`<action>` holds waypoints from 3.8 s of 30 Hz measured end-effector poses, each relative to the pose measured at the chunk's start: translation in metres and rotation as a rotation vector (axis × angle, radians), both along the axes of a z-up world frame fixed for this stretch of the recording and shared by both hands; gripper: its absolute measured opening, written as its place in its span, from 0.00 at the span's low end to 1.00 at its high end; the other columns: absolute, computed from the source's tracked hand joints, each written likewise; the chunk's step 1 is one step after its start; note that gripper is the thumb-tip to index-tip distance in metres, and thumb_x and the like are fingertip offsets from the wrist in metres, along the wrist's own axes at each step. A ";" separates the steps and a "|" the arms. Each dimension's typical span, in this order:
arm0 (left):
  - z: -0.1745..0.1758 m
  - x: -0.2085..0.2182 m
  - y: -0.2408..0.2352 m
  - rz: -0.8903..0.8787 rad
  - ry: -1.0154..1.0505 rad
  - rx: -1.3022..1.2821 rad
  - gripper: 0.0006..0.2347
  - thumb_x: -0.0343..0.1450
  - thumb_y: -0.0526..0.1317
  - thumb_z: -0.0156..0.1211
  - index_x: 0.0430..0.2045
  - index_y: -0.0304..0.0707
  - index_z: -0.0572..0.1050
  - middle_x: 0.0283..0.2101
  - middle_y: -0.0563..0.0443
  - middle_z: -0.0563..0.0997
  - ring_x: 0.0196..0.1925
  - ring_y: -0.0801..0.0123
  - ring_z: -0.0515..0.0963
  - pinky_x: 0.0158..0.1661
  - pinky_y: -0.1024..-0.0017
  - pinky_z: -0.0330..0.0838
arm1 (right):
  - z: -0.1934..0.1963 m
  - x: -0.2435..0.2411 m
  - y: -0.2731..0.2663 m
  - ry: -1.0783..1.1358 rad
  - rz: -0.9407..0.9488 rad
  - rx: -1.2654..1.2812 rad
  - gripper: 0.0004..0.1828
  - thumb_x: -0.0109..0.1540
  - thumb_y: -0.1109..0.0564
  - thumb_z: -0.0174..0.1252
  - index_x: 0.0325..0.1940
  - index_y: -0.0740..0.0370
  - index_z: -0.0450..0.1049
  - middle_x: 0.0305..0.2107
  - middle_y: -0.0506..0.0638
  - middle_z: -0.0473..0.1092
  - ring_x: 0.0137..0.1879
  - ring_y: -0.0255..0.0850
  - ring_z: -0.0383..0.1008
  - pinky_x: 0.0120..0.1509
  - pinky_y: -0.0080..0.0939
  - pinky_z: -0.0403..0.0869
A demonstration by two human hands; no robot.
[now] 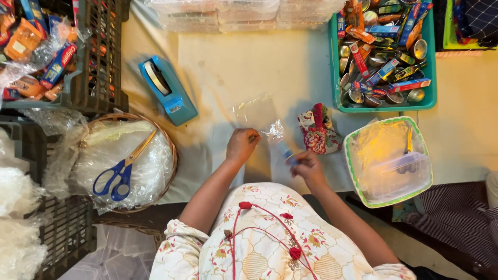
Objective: Packing small items into a plastic container and wrapping it with bubble wrap.
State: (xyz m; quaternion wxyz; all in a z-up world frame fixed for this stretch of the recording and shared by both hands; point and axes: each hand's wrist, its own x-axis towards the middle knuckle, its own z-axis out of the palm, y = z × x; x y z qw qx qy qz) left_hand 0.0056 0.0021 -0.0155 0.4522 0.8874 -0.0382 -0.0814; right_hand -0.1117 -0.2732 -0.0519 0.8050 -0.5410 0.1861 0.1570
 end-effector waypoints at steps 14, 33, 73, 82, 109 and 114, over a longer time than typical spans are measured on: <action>0.009 -0.006 0.003 0.025 -0.106 -0.022 0.05 0.60 0.32 0.68 0.25 0.41 0.79 0.33 0.50 0.83 0.44 0.52 0.79 0.42 0.59 0.74 | 0.000 0.017 0.042 0.275 0.115 0.001 0.17 0.57 0.67 0.55 0.49 0.60 0.62 0.39 0.61 0.77 0.32 0.42 0.75 0.37 0.43 0.77; 0.004 -0.008 -0.001 0.085 -0.080 -0.018 0.06 0.63 0.30 0.66 0.29 0.42 0.80 0.32 0.50 0.83 0.43 0.53 0.79 0.41 0.59 0.74 | -0.004 0.015 0.042 0.322 0.020 0.098 0.17 0.59 0.63 0.54 0.52 0.58 0.64 0.35 0.56 0.77 0.28 0.39 0.68 0.29 0.37 0.67; 0.012 -0.019 0.004 -0.258 -0.520 0.120 0.04 0.63 0.36 0.64 0.27 0.50 0.80 0.40 0.62 0.83 0.48 0.63 0.77 0.54 0.62 0.67 | 0.066 0.055 0.067 -0.988 0.225 -1.551 0.30 0.55 0.50 0.71 0.58 0.59 0.71 0.51 0.55 0.68 0.56 0.54 0.66 0.62 0.53 0.66; 0.005 -0.020 0.002 -0.288 -0.455 0.144 0.04 0.64 0.36 0.64 0.27 0.50 0.80 0.37 0.60 0.83 0.44 0.64 0.79 0.54 0.61 0.67 | 0.073 0.065 0.085 -0.860 0.366 -1.617 0.30 0.52 0.52 0.67 0.59 0.47 0.75 0.60 0.53 0.65 0.66 0.56 0.61 0.67 0.55 0.60; -0.009 -0.014 0.003 -0.265 -0.241 -0.037 0.19 0.66 0.49 0.69 0.45 0.38 0.79 0.48 0.44 0.82 0.52 0.50 0.79 0.53 0.58 0.72 | 0.020 0.043 0.064 -0.581 -0.092 -1.543 0.13 0.55 0.44 0.73 0.31 0.49 0.77 0.53 0.53 0.69 0.58 0.53 0.67 0.62 0.54 0.63; -0.007 -0.014 0.004 -0.244 -0.204 -0.058 0.20 0.67 0.50 0.69 0.46 0.36 0.78 0.49 0.43 0.83 0.53 0.50 0.79 0.54 0.59 0.72 | 0.017 0.047 0.063 -0.535 -0.125 -1.497 0.18 0.55 0.42 0.73 0.44 0.49 0.82 0.52 0.53 0.69 0.55 0.51 0.68 0.59 0.51 0.66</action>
